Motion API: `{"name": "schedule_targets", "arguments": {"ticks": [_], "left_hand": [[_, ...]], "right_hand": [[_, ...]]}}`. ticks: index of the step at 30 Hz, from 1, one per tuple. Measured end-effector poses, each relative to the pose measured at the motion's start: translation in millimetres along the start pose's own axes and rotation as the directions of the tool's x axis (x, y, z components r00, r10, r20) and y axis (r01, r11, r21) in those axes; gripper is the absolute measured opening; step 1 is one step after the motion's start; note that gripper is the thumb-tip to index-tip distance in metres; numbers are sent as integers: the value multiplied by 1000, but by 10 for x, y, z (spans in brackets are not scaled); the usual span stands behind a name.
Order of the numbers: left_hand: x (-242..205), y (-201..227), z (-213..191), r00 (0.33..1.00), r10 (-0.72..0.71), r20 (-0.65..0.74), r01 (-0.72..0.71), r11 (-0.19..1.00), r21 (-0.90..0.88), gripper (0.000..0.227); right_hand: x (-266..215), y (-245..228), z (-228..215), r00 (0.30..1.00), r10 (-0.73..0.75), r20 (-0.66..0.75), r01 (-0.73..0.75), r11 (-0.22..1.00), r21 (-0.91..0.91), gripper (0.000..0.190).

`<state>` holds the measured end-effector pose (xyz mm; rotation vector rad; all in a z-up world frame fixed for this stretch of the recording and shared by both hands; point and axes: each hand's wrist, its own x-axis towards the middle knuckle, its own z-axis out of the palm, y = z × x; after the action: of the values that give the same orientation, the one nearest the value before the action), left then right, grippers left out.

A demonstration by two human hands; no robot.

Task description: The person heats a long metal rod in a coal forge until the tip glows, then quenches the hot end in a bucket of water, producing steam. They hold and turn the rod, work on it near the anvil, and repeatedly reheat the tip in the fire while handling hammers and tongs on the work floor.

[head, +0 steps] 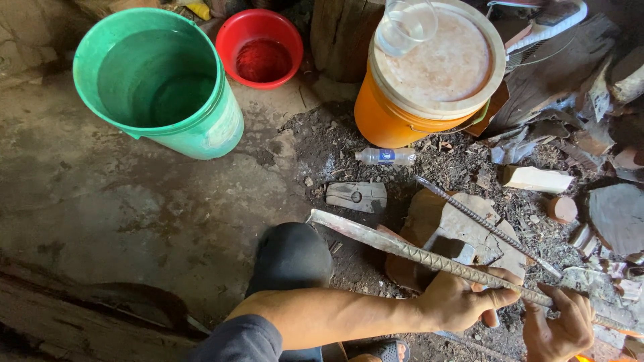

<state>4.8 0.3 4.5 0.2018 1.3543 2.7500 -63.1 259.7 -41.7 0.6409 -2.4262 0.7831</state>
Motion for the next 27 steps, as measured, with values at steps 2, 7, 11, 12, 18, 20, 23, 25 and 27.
{"name": "schedule_targets", "arguments": {"ticks": [2, 7, 11, 12, 18, 20, 23, 25, 27], "left_hand": [[-5, 64, -2, 1000, 21, -8, -21, 1000, 12, 33], [-8, 124, 5, 999, 29, -21, -28, 999, 35, 32], [-12, 102, 14, 1000, 24, -19, -24, 1000, -14, 31], [-15, 98, 16, 999, 24, -22, -24, 1000, -16, 31], [-12, 193, 7, 1000, -12, -24, 11, 999, -46, 31], [43, 119, -2, 997, 63, -35, -65, 995, -75, 30], [175, 126, -48, 977, 197, -87, -205, 973, -103, 26], [274, 223, -150, 956, 261, -131, -274, 957, -98, 25], [413, 371, -310, 923, 351, -157, -361, 932, -38, 37]], "right_hand": [[-20, 38, 4, 1000, -10, -2, 10, 1000, 6, 30], [16, -31, -8, 1000, 7, 5, -7, 1000, 1, 28], [23, -104, -11, 1000, -17, -13, 17, 1000, -6, 28], [28, -126, -10, 999, -31, -20, 31, 999, -12, 27], [105, -198, -29, 999, -30, -26, 29, 1000, -11, 27], [140, -69, 32, 997, -53, -57, 46, 992, -116, 24], [263, 329, 75, 977, -188, -102, 145, 934, -328, 18], [438, 511, 20, 948, -299, -108, 227, 875, -428, 19], [783, 585, -99, 917, -399, -5, 345, 799, -493, 10]]}}
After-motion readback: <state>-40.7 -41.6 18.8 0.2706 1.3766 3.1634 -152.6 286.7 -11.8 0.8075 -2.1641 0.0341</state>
